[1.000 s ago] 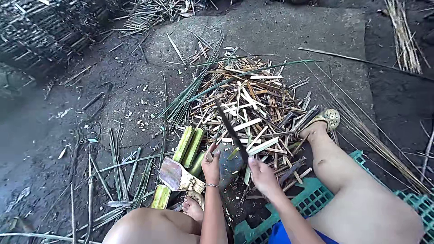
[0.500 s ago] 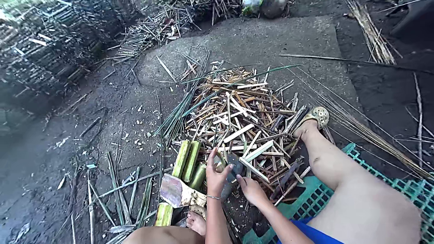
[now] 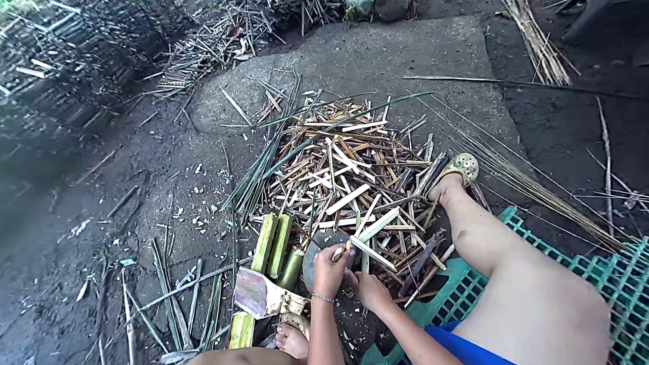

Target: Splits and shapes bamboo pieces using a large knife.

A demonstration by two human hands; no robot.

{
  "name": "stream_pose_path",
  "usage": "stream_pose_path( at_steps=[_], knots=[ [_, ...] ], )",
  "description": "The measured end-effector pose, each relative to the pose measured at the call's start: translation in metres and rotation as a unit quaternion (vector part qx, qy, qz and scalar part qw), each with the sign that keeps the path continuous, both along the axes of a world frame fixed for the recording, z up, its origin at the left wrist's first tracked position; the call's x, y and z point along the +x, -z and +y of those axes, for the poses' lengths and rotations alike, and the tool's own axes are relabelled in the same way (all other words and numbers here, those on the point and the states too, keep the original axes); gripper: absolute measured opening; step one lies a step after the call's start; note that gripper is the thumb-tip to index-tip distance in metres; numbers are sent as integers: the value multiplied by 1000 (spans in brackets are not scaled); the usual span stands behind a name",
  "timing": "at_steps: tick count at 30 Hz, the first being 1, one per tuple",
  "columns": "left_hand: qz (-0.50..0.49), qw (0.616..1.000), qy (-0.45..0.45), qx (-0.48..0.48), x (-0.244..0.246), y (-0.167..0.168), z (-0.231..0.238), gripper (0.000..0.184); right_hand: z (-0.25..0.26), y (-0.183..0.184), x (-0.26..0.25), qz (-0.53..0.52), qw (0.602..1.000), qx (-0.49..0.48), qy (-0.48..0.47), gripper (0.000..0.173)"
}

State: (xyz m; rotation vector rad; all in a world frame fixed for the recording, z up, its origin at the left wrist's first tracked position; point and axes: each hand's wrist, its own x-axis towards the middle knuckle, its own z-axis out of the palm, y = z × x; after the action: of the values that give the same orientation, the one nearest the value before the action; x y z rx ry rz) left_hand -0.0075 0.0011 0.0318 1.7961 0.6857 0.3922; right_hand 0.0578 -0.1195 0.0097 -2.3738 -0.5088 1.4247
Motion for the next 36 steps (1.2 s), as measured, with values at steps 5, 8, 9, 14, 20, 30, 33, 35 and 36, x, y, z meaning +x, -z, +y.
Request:
stream_pose_path(
  at_steps=[5,8,9,14,20,30,33,35,36],
  knots=[
    [-89,991,-94,30,57,-73,31,43,-4,22,2,51,993,54,93,73],
    [-46,995,-59,70,84,-103,63,103,-11,26,-5,128,974,68,173,69],
    [-69,992,-62,81,86,-109,68,95,-13,24,-7,157,962,83,206,66],
    [-243,964,-84,-68,40,-66,53,25,-23,20,-28,211,899,167,347,57],
    [-123,979,-50,-153,12,20,18,19,-24,-13,-16,103,886,349,288,44],
    [-52,984,121,-116,19,27,14,21,-20,-43,-5,-132,862,463,156,58],
    [-35,983,133,-120,19,26,15,21,-17,-41,-3,-147,888,411,147,55],
    [-34,984,126,-119,19,24,15,22,-16,-42,-2,-133,900,389,145,50],
    [-37,985,123,-117,19,23,15,22,-15,-44,-1,-124,903,385,145,49]
  ],
)
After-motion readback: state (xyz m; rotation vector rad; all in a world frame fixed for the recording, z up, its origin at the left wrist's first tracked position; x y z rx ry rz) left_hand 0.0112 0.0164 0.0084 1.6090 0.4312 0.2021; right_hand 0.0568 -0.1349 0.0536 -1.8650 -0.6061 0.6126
